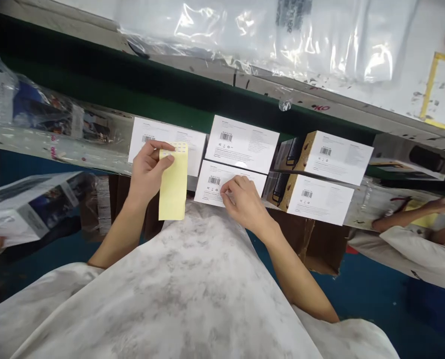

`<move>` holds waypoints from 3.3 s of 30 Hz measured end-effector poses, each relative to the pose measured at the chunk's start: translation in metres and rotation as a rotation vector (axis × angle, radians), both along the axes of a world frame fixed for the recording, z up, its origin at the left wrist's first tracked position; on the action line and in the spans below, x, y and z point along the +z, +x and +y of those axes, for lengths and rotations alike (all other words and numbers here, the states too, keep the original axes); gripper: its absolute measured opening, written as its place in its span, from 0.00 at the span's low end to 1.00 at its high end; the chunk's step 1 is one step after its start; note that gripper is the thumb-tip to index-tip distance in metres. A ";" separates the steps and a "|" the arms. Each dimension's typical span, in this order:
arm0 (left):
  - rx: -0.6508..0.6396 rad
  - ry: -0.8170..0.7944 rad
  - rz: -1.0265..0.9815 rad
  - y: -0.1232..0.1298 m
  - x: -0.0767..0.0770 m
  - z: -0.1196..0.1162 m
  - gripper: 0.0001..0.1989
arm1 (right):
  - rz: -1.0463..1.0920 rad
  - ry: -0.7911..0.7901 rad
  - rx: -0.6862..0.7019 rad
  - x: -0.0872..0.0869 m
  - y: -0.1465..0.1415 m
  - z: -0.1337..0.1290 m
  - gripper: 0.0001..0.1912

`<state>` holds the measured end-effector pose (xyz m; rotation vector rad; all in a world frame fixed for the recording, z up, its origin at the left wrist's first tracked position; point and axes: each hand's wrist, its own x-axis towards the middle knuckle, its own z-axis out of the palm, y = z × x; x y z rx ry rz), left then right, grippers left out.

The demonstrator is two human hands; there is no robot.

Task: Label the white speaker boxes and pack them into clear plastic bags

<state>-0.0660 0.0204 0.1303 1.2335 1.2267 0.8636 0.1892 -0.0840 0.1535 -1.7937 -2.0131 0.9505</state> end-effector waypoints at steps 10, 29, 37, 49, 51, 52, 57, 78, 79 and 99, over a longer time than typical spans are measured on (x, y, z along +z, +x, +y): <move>-0.053 0.031 0.037 0.003 -0.001 -0.021 0.11 | -0.203 0.096 0.064 -0.013 -0.014 0.002 0.07; -0.422 0.003 0.055 0.063 0.026 -0.078 0.16 | 0.227 0.318 -0.251 0.032 -0.001 -0.027 0.05; -0.473 0.039 0.155 0.123 0.045 -0.105 0.16 | 0.024 0.532 -0.184 0.026 0.054 -0.058 0.04; -0.479 -0.295 0.003 0.209 0.046 -0.139 0.17 | -0.128 0.503 -0.088 0.011 0.139 -0.093 0.09; -0.483 -0.336 -0.027 0.219 0.043 -0.143 0.17 | -0.091 0.477 -0.100 0.009 0.146 -0.097 0.09; -0.485 -0.350 -0.036 0.223 0.043 -0.145 0.18 | -0.048 0.467 -0.107 0.010 0.151 -0.100 0.08; -0.419 -0.358 -0.038 0.231 0.039 -0.143 0.19 | 0.315 0.247 -0.149 0.026 0.193 -0.107 0.03; -0.107 -0.252 0.066 0.206 0.022 -0.122 0.18 | -0.237 0.041 0.032 -0.003 0.234 -0.087 0.10; -0.129 -0.253 0.048 0.206 0.021 -0.122 0.18 | -0.252 0.048 0.026 -0.004 0.232 -0.088 0.10; -0.554 -0.105 0.068 0.262 0.037 -0.136 0.19 | 0.000 0.574 -0.082 0.013 0.193 -0.093 0.05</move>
